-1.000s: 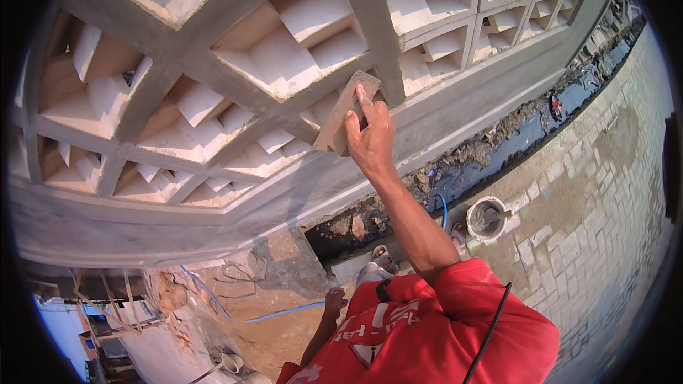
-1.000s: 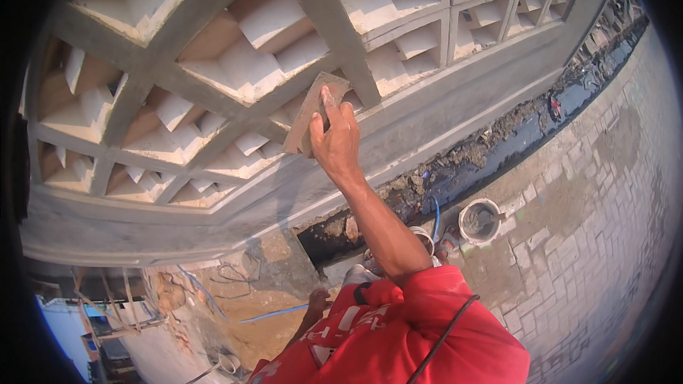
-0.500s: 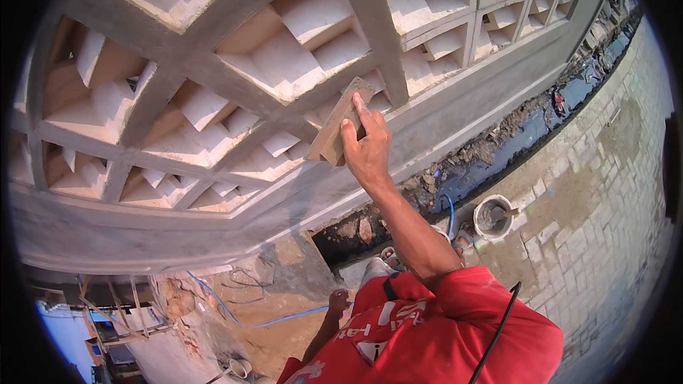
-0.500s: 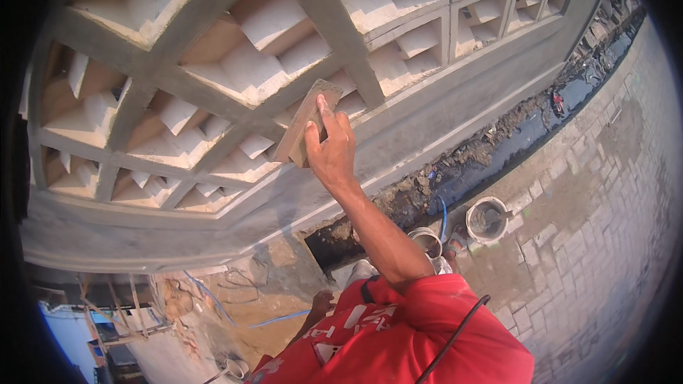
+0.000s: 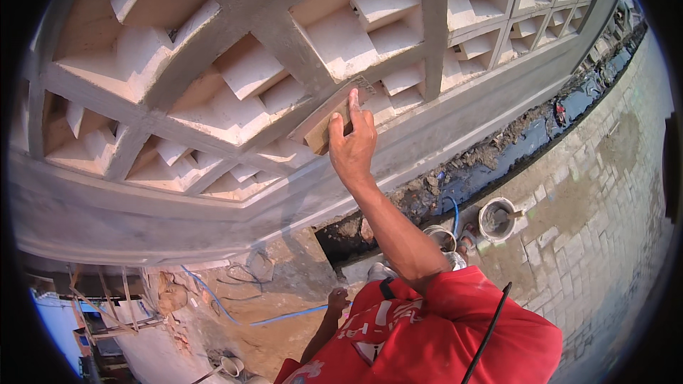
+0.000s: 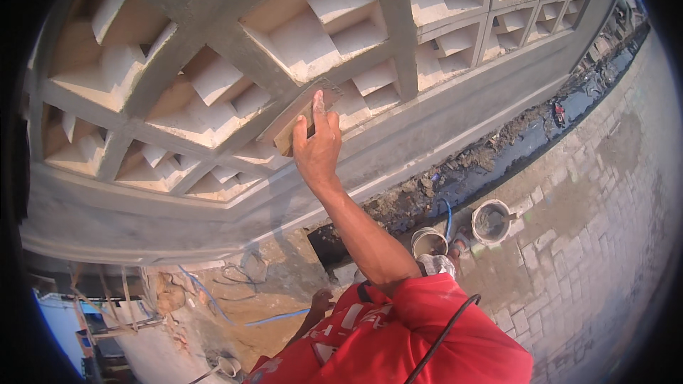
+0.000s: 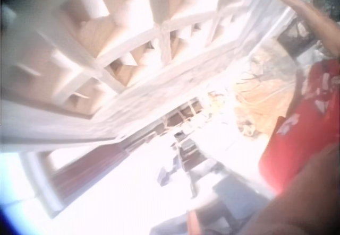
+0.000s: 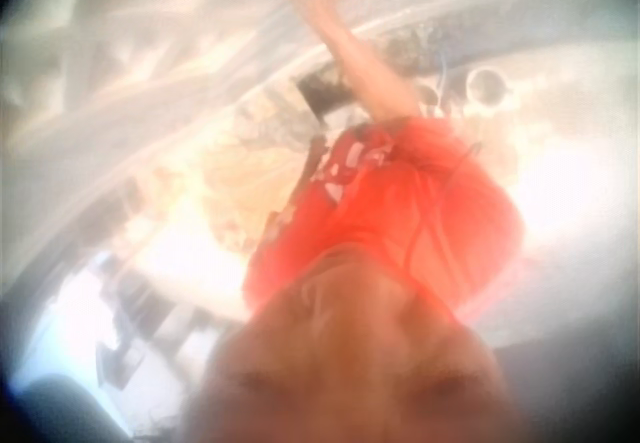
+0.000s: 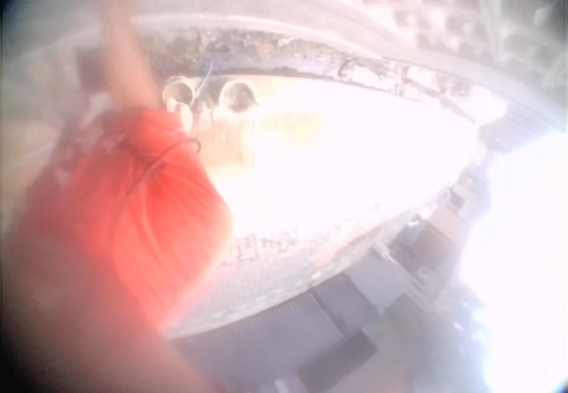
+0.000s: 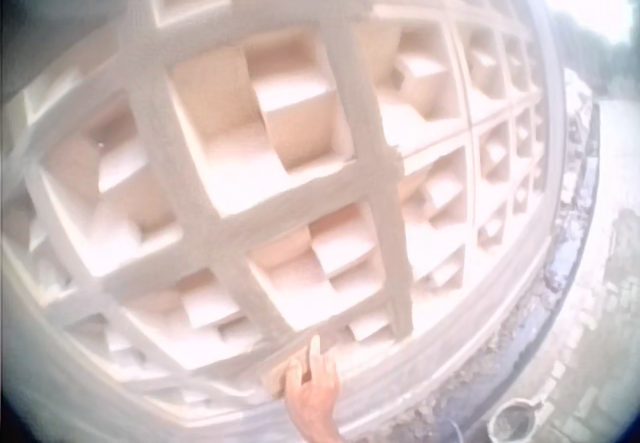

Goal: The person uses a trowel to apply and smooth plaster onto a decorative lattice wall. They repeatedly dip the trowel into a bucket of plaster and work on different sections of the wall, smoothing the surface.

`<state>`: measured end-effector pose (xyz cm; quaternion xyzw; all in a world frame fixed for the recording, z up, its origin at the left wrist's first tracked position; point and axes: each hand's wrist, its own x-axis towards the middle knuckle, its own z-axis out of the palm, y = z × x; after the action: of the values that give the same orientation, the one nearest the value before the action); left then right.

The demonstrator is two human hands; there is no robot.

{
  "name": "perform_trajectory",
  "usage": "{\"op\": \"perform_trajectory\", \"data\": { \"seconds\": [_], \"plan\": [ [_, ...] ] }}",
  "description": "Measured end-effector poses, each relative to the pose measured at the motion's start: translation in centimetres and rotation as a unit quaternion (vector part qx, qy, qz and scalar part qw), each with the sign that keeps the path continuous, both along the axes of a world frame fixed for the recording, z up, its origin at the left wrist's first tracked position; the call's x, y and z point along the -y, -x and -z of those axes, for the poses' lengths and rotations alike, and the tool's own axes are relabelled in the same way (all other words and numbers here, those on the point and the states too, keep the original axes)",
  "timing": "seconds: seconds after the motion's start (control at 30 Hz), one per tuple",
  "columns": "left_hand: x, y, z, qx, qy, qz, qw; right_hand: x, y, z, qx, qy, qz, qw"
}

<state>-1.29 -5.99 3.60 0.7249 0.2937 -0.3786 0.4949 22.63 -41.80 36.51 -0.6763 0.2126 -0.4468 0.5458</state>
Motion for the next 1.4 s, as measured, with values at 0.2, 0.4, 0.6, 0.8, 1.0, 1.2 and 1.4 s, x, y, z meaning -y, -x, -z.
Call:
{"op": "perform_trajectory", "data": {
  "seconds": [0.2,0.4,0.6,0.8,1.0,1.2,1.4],
  "plan": [
    [-4.5,-1.0,0.1,-0.006,-0.048,-0.009,0.999,1.0,2.6,0.7,0.038,-0.012,0.023,0.999],
    [-6.1,-4.0,0.3,0.038,0.012,-0.009,0.999,3.8,-0.8,-1.7,0.038,-0.048,0.078,0.995],
    [-6.7,-4.2,-0.6,0.021,-0.011,0.007,1.000,-5.6,0.6,0.2,-0.011,0.020,-0.045,0.999],
    [-8.2,-2.4,0.4,0.010,-0.005,-0.017,1.000,2.0,-1.4,-0.4,0.083,-0.046,0.105,0.990],
    [-14.2,-0.2,7.8,0.317,0.081,0.291,0.899,-3.0,0.9,0.7,-0.008,0.017,-0.006,1.000],
    [-7.6,-3.6,1.6,0.006,0.007,0.003,1.000,5.2,6.0,-2.3,-0.075,0.078,0.075,0.991],
    [-5.8,-6.4,2.7,0.083,0.059,0.009,0.995,7.2,5.7,-7.1,-0.213,0.187,0.075,0.956]
  ]
}}
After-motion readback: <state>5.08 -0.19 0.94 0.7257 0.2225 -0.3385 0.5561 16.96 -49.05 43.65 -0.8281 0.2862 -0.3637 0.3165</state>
